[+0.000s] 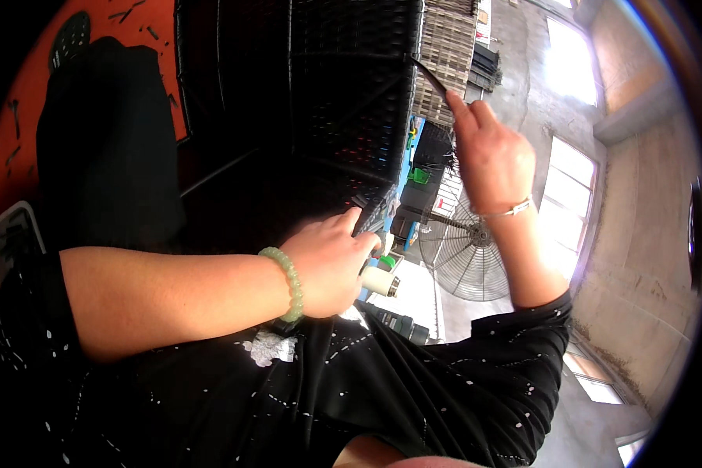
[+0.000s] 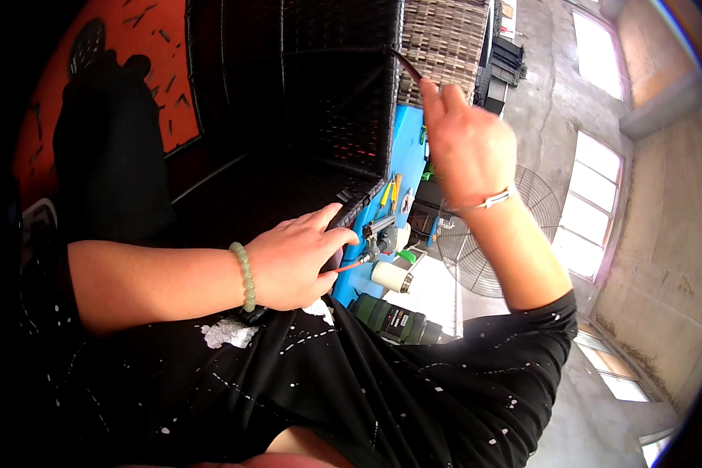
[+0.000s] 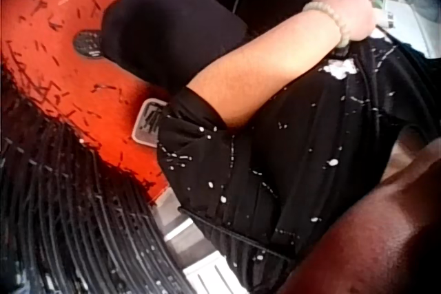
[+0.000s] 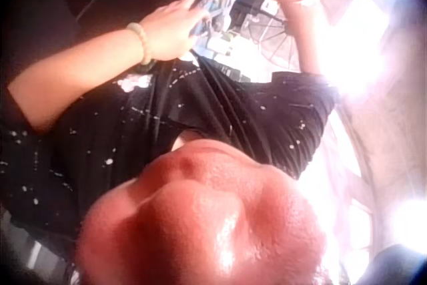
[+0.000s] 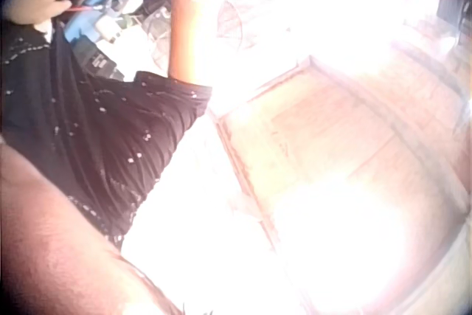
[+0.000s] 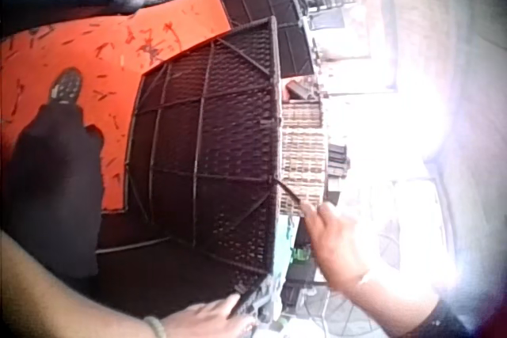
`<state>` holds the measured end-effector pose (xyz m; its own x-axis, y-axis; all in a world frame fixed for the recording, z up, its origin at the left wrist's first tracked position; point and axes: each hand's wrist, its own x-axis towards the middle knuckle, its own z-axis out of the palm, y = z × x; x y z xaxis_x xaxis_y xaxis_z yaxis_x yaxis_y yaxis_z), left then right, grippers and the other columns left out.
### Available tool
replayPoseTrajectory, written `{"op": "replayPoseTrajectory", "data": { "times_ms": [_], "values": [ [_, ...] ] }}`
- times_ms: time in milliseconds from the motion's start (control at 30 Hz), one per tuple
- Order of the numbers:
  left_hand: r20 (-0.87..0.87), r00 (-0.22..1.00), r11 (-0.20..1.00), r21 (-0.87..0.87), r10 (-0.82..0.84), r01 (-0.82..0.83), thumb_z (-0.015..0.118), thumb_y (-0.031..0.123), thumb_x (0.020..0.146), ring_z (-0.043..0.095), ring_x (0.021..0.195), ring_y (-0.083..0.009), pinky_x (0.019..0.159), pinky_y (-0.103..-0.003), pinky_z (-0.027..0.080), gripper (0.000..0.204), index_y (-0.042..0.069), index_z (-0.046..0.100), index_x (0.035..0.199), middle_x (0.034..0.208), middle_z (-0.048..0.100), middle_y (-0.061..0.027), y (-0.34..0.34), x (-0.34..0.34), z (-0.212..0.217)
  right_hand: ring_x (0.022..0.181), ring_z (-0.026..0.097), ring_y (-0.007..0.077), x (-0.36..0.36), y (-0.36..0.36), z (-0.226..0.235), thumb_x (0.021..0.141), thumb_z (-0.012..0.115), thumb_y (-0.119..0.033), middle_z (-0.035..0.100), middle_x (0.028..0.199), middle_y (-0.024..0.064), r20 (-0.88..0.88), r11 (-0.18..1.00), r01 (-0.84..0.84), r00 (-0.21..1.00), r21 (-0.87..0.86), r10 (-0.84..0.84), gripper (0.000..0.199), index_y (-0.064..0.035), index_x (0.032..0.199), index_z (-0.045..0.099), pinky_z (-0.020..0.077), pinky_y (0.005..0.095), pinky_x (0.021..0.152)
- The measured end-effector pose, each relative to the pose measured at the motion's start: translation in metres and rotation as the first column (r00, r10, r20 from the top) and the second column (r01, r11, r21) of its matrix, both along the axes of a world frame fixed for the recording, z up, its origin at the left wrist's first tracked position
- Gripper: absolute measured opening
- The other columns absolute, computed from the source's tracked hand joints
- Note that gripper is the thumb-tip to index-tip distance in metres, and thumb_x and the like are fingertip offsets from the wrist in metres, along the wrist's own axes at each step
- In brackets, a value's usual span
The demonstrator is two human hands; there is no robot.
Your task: The person wraps a black plastic strip around the edge of a wicker chair frame. They use a knife to trim the strip and tuck the end into the weave to secure it.
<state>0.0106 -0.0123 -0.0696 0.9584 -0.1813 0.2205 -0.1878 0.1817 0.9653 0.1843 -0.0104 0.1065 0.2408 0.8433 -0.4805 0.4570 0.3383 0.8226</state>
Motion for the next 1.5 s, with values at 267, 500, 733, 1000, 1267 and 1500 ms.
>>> {"op": "replayPoseTrajectory", "data": {
  "times_ms": [267, 500, 733, 1000, 1267, 1500],
  "values": [
    [-0.02, 0.998, 0.998, -0.022, -0.053, 0.053, 0.062, 0.018, 0.087, 0.037, 0.135, -0.05, 0.111, -0.051, 0.034, 0.049, 0.01, 0.046, 0.133, 0.147, 0.029, -0.0371, 0.006, 0.0, 0.002, 0.055, 0.061, 0.0188, -0.03, -0.01, -0.015, 0.08, 0.06, -0.007, 0.054, 0.089, 0.0031, 0.004, 0.994, 0.095, 0.995, 0.055, -0.095, 0.05, -0.01, 0.129, 0.056, 0.0491, 0.0312, 0.046],
    [-0.029, 0.997, 0.997, -0.025, -0.072, 0.071, 0.061, 0.021, 0.088, 0.035, 0.137, -0.0494, 0.112, -0.05, 0.033, 0.049, 0.012, 0.046, 0.134, 0.15, 0.025, -0.0356, 0.01, 0.0, 0.005, 0.057, 0.064, 0.019, -0.04, 0.001, -0.028, 0.075, 0.064, -0.011, 0.062, 0.095, 0.0232, -0.05, 0.996, -0.013, 0.999, -0.093, 0.008, 0.026, 0.0057, 0.095, 0.07, 0.0485, 0.0252, 0.045],
    [0.004, 0.999, 0.999, -0.02, -0.05, 0.05, 0.061, 0.019, 0.087, 0.035, 0.138, -0.0433, 0.112, -0.047, 0.034, 0.049, 0.01, 0.047, 0.134, 0.151, 0.03, -0.0271, 0.007, -0.001, 0.003, 0.072, 0.065, 0.0227, -0.066, 0.029, -0.037, 0.068, 0.068, -0.014, 0.062, 0.09, 0.0243, 0.024, 0.935, 0.084, 0.996, -0.345, -0.081, 0.031, 0.0059, 0.092, 0.07, 0.0494, 0.026, 0.055],
    [0.071, 0.997, 0.998, -0.067, 0.0, 0.005, 0.06, 0.011, 0.085, 0.042, 0.13, -0.0402, 0.108, -0.045, 0.037, 0.045, 0.007, 0.049, 0.129, 0.14, 0.039, -0.0222, 0.001, 0.001, -0.001, 0.087, 0.068, 0.0366, -0.071, 0.045, -0.062, 0.07, 0.075, -0.027, 0.061, 0.107, 0.0406, 0.135, 0.874, 0.244, 0.969, -0.421, -0.206, 0.042, -0.0011, 0.103, 0.074, 0.0468, 0.0309, 0.042],
    [0.002, 0.996, 0.995, -0.055, -0.089, 0.089, 0.057, 0.01, 0.089, 0.034, 0.139, -0.0436, 0.112, -0.043, 0.036, 0.046, 0.012, 0.047, 0.134, 0.153, 0.026, -0.0274, 0.008, 0.001, -0.002, 0.078, 0.069, 0.0261, 0.033, 0.045, 0.048, 0.083, 0.052, 0.005, 0.072, 0.104, 0.0076, -0.328, 0.844, -0.04, 0.911, 0.535, 0.251, 0.046, -0.0199, 0.117, 0.069, 0.055, 0.0367, 0.068],
    [0.011, 0.997, 0.997, -0.01, -0.078, 0.078, 0.057, 0.011, 0.09, 0.032, 0.141, -0.0424, 0.112, -0.042, 0.035, 0.047, 0.013, 0.047, 0.135, 0.154, 0.024, -0.0296, -0.003, 0.001, -0.002, 0.079, 0.066, 0.0232, 0.123, -0.024, -0.039, 0.089, 0.062, -0.011, 0.06, 0.106, 0.0096, -0.668, 0.478, 0.545, 0.734, 0.689, 0.125, 0.021, -0.0171, 0.103, 0.076, 0.0541, 0.0355, 0.076]
  ]
}}
